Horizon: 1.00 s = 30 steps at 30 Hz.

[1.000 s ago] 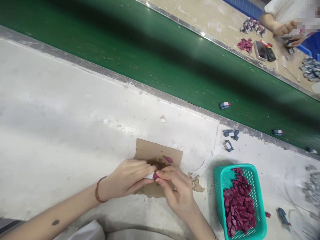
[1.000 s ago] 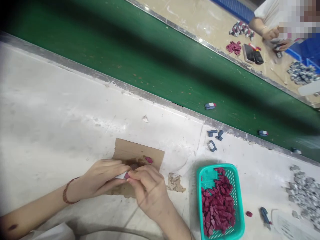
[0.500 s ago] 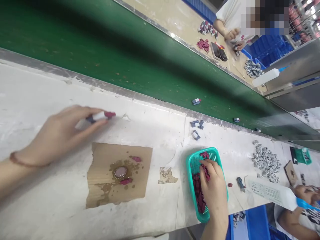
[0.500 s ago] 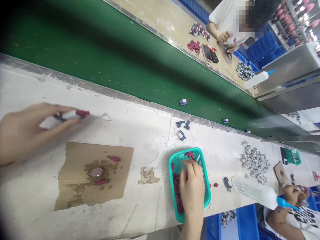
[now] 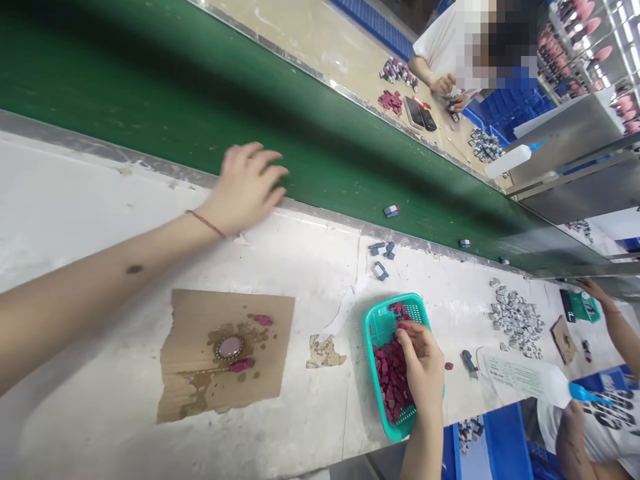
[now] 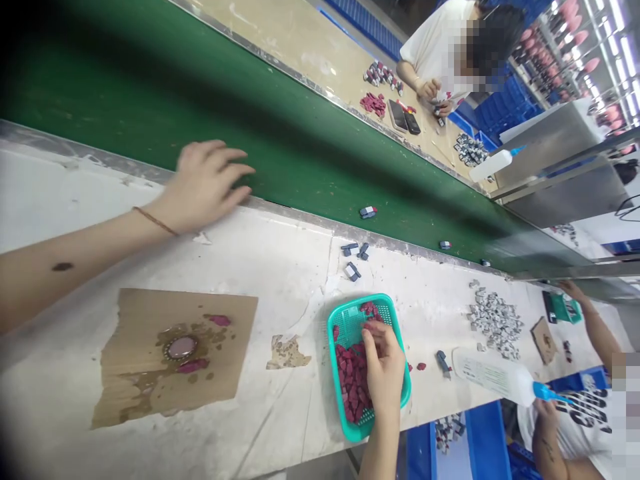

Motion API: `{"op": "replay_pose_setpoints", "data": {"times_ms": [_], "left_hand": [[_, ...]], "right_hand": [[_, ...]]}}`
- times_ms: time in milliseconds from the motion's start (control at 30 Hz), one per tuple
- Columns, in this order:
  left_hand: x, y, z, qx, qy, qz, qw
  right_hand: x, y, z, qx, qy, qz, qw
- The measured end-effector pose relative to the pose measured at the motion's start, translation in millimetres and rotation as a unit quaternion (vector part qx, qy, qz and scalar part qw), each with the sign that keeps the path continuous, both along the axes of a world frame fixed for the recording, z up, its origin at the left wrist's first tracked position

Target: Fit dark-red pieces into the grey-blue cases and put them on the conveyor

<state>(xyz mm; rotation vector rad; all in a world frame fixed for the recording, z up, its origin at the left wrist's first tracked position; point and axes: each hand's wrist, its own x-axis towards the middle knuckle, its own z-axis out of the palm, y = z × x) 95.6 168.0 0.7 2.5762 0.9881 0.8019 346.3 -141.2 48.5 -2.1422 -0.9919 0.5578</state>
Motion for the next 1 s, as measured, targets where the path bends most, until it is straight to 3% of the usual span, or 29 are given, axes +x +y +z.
{"op": "replay_pose_setpoints", "data": {"times_ms": [67, 200, 333, 433, 533, 633, 700, 767, 833, 900, 1000], "left_hand": [[33.5, -24.8, 2.7, 0.001, 0.014, -0.096, 0.995], [110.1, -78.2, 3.3, -0.004, 0.032, -0.282, 0.959], [158.1, -106.8, -0.8, -0.03, 0.04, -0.314, 0.948], [162.1, -110.7, -2.8, -0.054, 0.043, -0.303, 0.951], [142.7, -110.0, 0.0, -0.082, 0.037, -0.291, 0.953], [107.0, -107.8, 7.2, -0.113, 0.022, -0.261, 0.958], [78.1, -104.9, 11.7, -0.2, -0.032, -0.212, 0.956], [47.5, -101.4, 13.8, -0.354, -0.122, -0.143, 0.916], [17.0, -98.8, 13.7, -0.489, -0.201, -0.074, 0.845], [-11.9, -98.5, 13.3, -0.547, -0.238, -0.017, 0.802], [-48.4, -103.3, 15.7, -0.579, -0.263, 0.052, 0.77]], "right_hand": [[-7.8, 0.6, 4.2, 0.043, 0.097, -0.044, 0.993], [-23.1, 4.9, 8.6, 0.112, 0.222, -0.095, 0.964], [-32.7, 9.2, 9.1, 0.133, 0.307, -0.098, 0.937], [-39.4, 13.0, 8.2, 0.135, 0.332, -0.081, 0.93], [-48.7, 16.9, 6.6, 0.148, 0.324, -0.063, 0.932], [-61.8, 20.9, 4.0, 0.156, 0.301, -0.037, 0.94], [-73.2, 25.1, 1.5, 0.148, 0.282, -0.013, 0.948], [-87.3, 31.9, -1.8, 0.113, 0.266, 0.034, 0.957], [-103.6, 41.5, -6.0, 0.056, 0.242, 0.11, 0.962], [-120.8, 52.6, -12.0, 0.018, 0.192, 0.206, 0.959], [-144.5, 68.0, -24.3, 0.037, 0.081, 0.351, 0.932]]}}
